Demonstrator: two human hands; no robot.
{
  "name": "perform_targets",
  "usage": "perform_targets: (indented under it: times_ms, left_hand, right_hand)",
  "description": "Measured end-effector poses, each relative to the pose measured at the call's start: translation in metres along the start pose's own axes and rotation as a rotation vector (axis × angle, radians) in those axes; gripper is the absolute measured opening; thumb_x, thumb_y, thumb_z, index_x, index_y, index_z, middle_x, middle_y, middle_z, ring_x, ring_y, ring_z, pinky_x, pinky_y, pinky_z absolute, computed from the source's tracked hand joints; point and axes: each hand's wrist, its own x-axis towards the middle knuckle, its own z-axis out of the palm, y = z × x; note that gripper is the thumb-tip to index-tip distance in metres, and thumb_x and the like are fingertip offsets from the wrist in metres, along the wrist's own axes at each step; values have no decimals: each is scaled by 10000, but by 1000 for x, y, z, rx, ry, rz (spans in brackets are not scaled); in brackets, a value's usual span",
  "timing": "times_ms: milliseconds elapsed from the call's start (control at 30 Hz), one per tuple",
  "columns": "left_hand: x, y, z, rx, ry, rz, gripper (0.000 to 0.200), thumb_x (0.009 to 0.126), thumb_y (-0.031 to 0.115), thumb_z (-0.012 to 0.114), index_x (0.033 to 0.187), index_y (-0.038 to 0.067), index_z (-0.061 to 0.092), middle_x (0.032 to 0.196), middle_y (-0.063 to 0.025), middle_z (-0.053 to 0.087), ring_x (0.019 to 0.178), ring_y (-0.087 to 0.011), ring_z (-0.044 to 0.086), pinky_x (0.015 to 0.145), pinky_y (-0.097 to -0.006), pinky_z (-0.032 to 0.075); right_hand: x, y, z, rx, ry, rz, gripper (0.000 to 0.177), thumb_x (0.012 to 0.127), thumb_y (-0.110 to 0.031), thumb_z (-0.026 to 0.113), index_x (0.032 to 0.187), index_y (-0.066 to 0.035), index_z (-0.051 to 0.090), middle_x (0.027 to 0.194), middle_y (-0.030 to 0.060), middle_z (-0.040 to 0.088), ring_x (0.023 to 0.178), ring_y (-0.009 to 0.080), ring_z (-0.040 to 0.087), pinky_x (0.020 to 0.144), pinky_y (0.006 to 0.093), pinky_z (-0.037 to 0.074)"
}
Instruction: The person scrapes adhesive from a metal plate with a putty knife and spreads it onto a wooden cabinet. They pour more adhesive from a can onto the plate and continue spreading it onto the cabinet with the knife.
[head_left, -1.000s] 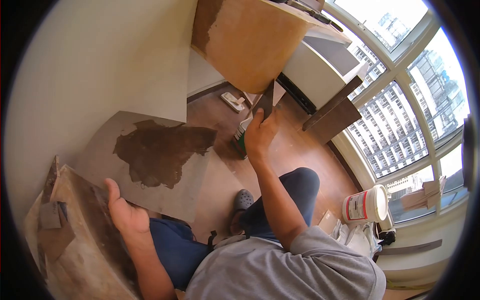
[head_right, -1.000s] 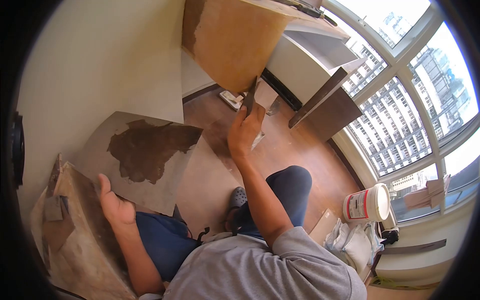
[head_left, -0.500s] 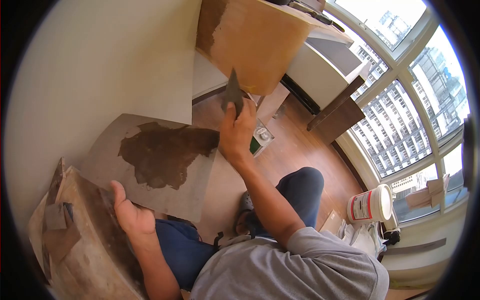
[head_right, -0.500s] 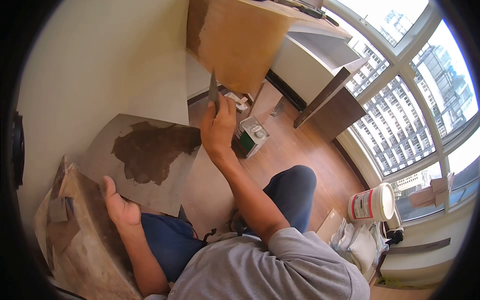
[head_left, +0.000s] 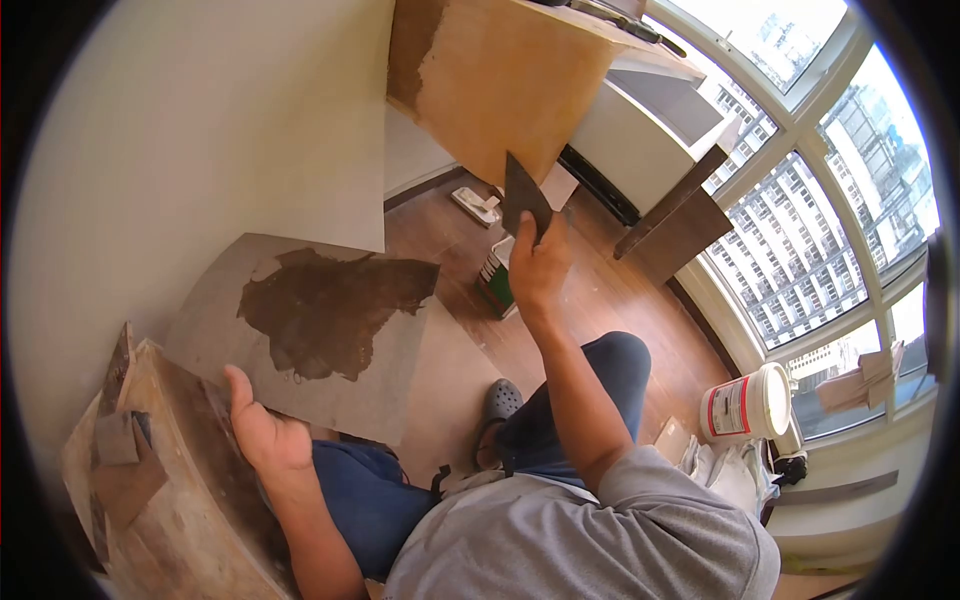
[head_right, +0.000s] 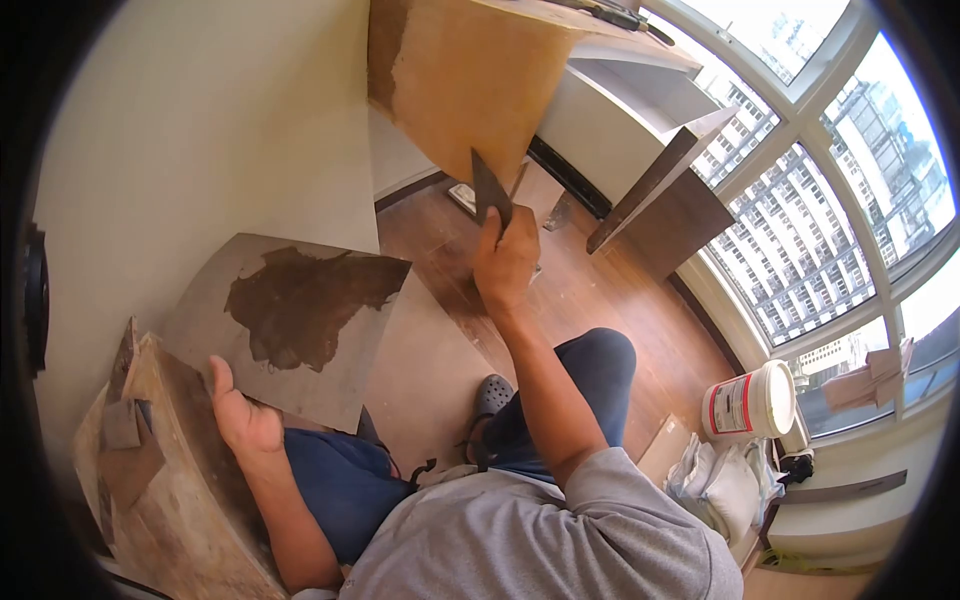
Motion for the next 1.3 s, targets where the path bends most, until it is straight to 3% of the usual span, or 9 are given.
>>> perform_targets:
  times_ms: [500, 600, 667, 800, 900, 967, 1000, 1067, 1300]
  left_hand:
    - [8, -3, -2, 24, 2, -9, 511, 1057, 335, 539, 1437, -2, 483, 1458, -134, 538, 1337, -320, 505, 1154, -494, 401]
    - [10, -3, -5, 7, -15, -24, 516, 1057, 335, 534, 1447, 1, 474, 1465, -136, 533, 1346, -322, 499, 1161, -497, 390]
    - [11, -2, -6, 16, -14, -23, 517, 1058, 338, 531, 1448, 2, 473, 1466, -137, 532, 1348, -322, 496, 1164, -497, 387]
    - [9, -3, -3, 14, 4, -23, 517, 1060, 344, 527, 1450, 8, 474, 1466, -135, 533, 1352, -321, 493, 1166, -499, 384]
    - [10, -4, -4, 9, 9, -21, 516, 1061, 348, 524, 1451, 13, 475, 1464, -133, 535, 1352, -324, 492, 1164, -499, 384]
    - [10, -3, -6, 10, 10, -26, 516, 1062, 350, 522, 1450, 13, 476, 1466, -132, 533, 1353, -323, 491, 1163, -498, 385]
    - [11, -2, -6, 14, 11, -35, 516, 1062, 353, 520, 1449, 13, 477, 1467, -131, 531, 1353, -323, 490, 1162, -498, 386]
    - [5, -5, 3, 55, 48, -4, 521, 1064, 358, 515, 1452, 12, 473, 1475, -130, 523, 1356, -324, 487, 1162, -498, 386]
    - [6, -7, 2, 83, 69, 41, 547, 1067, 373, 503, 1466, 3, 447, 1490, -131, 502, 1362, -327, 477, 1158, -501, 391]
  right_hand:
    - [-9, 28, -10, 324, 120, 145, 248, 971, -159, 603, 1056, 69, 646, 905, 254, 681, 819, 413, 663, 754, 447, 508]
    - [-24, 48, -16, 259, 29, 330, 256, 980, -166, 594, 1105, 51, 649, 924, 262, 681, 866, 437, 658, 771, 460, 508]
    - [-41, 48, -25, -62, -143, 76, 234, 968, -169, 618, 1026, 58, 638, 924, 275, 688, 806, 431, 665, 711, 468, 507]
    - [-72, 41, -28, 70, -165, 127, 228, 958, -169, 627, 966, 59, 616, 883, 312, 645, 790, 485, 629, 684, 497, 490]
    - [-80, 44, -23, 10, -232, 81, 212, 957, -158, 636, 959, 53, 619, 854, 247, 683, 783, 429, 661, 698, 477, 496]
    - [-73, 51, -9, 400, -134, 489, 163, 974, -143, 638, 1026, 11, 620, 966, 140, 717, 890, 322, 690, 755, 437, 517]
    - [-67, 54, -3, 402, -130, 494, 163, 974, -143, 638, 1026, 11, 620, 966, 140, 717, 890, 322, 690, 755, 437, 517]
    - [-50, 57, 10, 1275, -25, 1206, 188, 996, -134, 629, 1164, -54, 603, 1147, 49, 693, 1035, 232, 665, 863, 401, 523]
    - [-40, 26, 0, 1484, 151, 1409, 364, 1000, -135, 632, 1343, -71, 529, 1286, 74, 628, 1178, 226, 611, 985, 365, 497]
